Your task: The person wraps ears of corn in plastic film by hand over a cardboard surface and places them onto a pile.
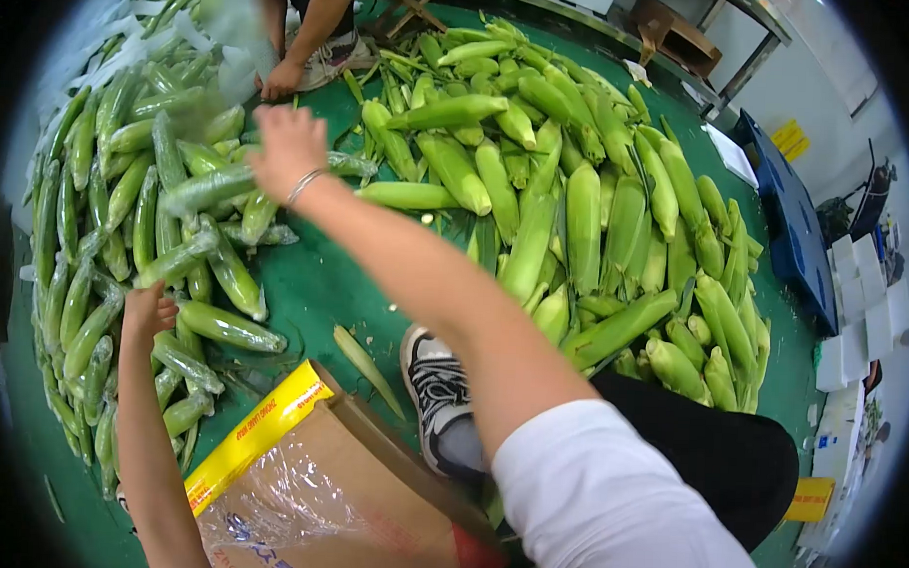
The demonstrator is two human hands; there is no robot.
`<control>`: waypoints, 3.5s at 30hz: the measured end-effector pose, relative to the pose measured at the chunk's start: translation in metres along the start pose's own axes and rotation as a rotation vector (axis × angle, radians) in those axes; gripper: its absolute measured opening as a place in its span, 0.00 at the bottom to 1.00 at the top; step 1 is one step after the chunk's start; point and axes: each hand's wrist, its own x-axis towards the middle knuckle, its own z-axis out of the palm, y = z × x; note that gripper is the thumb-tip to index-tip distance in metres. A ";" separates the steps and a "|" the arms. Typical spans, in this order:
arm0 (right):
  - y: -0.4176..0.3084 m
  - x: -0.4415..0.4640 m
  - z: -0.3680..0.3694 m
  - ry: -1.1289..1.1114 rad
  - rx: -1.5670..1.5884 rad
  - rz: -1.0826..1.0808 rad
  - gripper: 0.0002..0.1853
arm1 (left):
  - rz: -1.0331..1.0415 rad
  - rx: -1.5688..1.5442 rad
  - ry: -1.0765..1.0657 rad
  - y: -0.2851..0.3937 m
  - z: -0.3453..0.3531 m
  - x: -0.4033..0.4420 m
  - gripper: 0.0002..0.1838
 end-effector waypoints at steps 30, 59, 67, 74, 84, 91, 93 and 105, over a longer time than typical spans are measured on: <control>-0.174 -0.094 -0.207 -0.406 1.588 0.411 0.25 | 0.247 0.358 0.235 -0.143 -0.126 -0.395 0.18; 0.083 -0.188 -0.012 -1.021 0.039 0.102 0.36 | -0.259 -0.572 0.125 -0.129 -0.080 -0.461 0.30; -0.009 -0.135 -0.001 -0.395 0.251 0.009 0.35 | -0.171 -0.492 -0.084 -0.107 -0.060 -0.452 0.25; -0.259 -0.230 -0.217 -1.102 0.283 -1.151 0.49 | 0.177 0.166 -0.502 -0.080 -0.053 -0.470 0.25; -0.275 -0.231 -0.133 -0.577 0.295 -0.501 0.32 | 0.135 0.966 0.403 -0.170 -0.089 -0.410 0.25; -0.252 -0.252 -0.126 -0.901 0.461 -0.653 0.38 | 0.299 -0.896 0.144 -0.143 -0.103 -0.426 0.13; -0.254 -0.245 -0.127 -0.920 0.405 -0.702 0.37 | 0.505 -0.627 0.312 -0.148 -0.067 -0.407 0.10; -0.155 -0.282 -0.155 -0.355 0.114 -0.352 0.12 | 0.673 0.902 0.107 -0.109 -0.076 -0.395 0.37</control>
